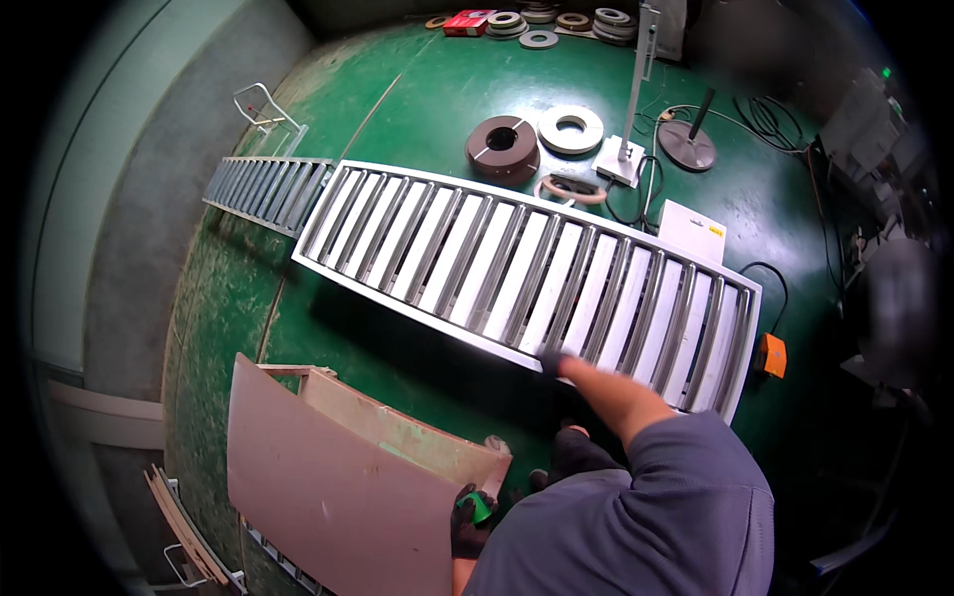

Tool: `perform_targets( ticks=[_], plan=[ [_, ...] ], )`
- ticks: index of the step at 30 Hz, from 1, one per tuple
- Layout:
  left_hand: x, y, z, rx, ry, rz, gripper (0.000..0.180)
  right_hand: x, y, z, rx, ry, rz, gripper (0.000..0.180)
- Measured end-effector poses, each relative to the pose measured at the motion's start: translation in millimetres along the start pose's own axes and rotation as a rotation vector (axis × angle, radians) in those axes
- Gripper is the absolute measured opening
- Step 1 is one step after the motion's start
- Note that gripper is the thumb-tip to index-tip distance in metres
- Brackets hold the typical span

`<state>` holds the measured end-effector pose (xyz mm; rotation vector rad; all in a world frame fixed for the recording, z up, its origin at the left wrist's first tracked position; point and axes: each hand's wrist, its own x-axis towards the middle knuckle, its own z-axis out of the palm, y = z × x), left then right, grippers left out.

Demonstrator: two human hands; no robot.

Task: The person prepares coils of edge banding by taping the ends to the rolls and then carries a flat board to a conveyor belt.

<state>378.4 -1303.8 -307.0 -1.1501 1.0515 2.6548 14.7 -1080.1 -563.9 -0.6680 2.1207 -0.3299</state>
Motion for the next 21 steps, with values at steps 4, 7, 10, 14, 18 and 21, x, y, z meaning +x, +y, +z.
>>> perform_targets(
  ticks=[4,7,10,14,18,21],
  plan=[
    [-16.5,10.5,-2.0,0.111,-0.018,-0.005,0.045,-155.2,0.3,217.8,0.71,-0.224,0.217,0.066],
    [-11.8,8.4,-38.5,0.317,-0.141,0.041,0.047,-251.9,18.5,261.4,0.517,-0.257,0.371,0.056],
    [17.0,4.7,-20.2,0.266,-0.411,-0.063,0.047,-349.6,103.3,302.4,0.535,0.101,0.746,0.039],
    [36.5,-19.5,9.8,0.545,-0.561,-0.235,0.045,-464.4,129.0,355.9,0.263,0.551,0.713,0.032],
    [18.4,-36.5,38.5,0.574,-0.591,-0.293,0.048,-485.2,67.8,413.9,0.186,0.42,0.645,0.031],
    [2.7,-87.4,65.2,0.773,-0.639,-0.266,0.046,-496.0,19.4,511.3,0.645,0.406,0.752,0.029]
  ],
)
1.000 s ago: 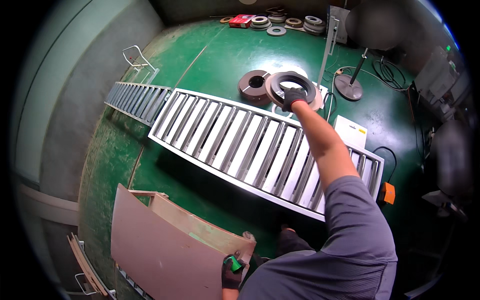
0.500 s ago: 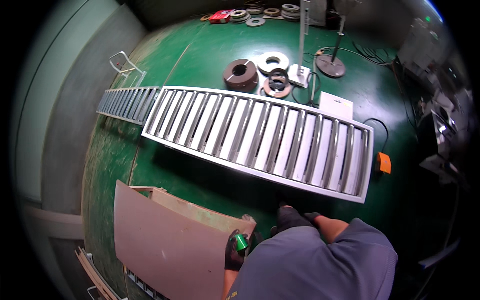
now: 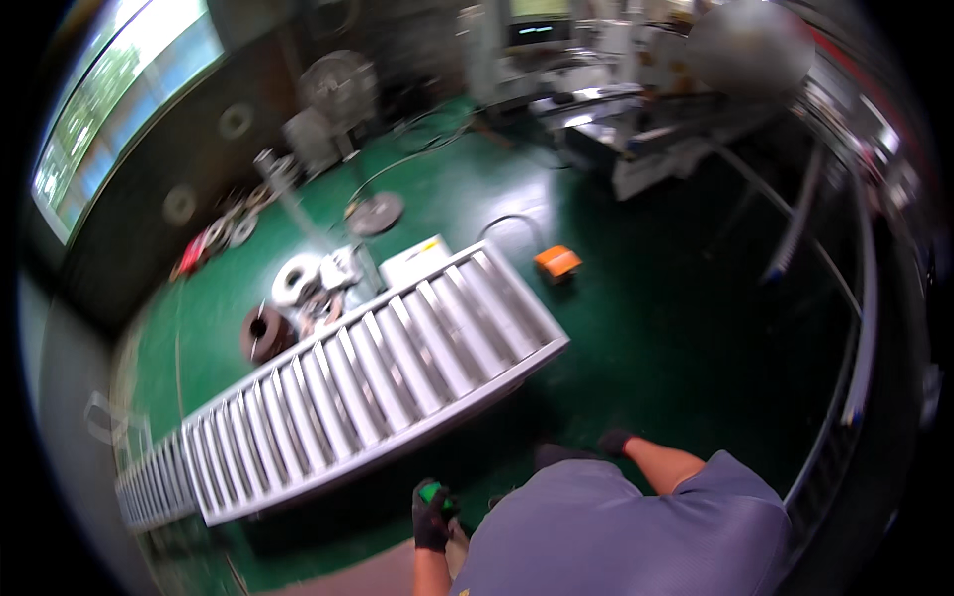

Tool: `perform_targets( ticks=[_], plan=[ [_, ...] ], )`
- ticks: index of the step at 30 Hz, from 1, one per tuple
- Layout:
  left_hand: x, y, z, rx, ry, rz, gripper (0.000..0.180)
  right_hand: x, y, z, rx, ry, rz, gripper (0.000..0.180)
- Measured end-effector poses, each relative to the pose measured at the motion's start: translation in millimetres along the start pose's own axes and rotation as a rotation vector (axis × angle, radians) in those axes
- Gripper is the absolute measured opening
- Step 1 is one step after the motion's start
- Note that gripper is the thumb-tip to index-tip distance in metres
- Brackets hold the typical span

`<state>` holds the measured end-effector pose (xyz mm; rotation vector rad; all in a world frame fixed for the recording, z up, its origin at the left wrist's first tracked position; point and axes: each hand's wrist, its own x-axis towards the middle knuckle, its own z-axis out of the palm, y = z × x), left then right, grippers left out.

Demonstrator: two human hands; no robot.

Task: The person prepares coils of edge banding by taping the ends to the rolls and then carries a flat board to a conveyor belt.

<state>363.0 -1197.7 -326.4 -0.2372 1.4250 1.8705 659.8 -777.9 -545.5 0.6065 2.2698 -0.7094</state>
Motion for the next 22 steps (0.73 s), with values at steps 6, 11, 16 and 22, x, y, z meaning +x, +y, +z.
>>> perform_targets(
  ticks=[6,11,16,22],
  plan=[
    [50.7,-32.8,123.3,0.241,-0.307,-0.048,0.045,-89.3,57.8,126.5,0.248,0.018,0.316,0.044],
    [107.3,-54.9,256.5,0.372,-0.629,0.006,0.033,-92.0,96.4,20.3,0.71,0.583,0.333,0.036],
    [102.0,-40.5,467.6,0.567,-0.785,0.067,0.036,-201.9,36.3,-269.7,0.719,0.782,-0.138,0.081],
    [120.3,-51.7,614.8,0.67,-0.801,0.037,0.046,-168.7,90.2,-375.6,0.348,0.801,-0.22,0.094]
  ],
)
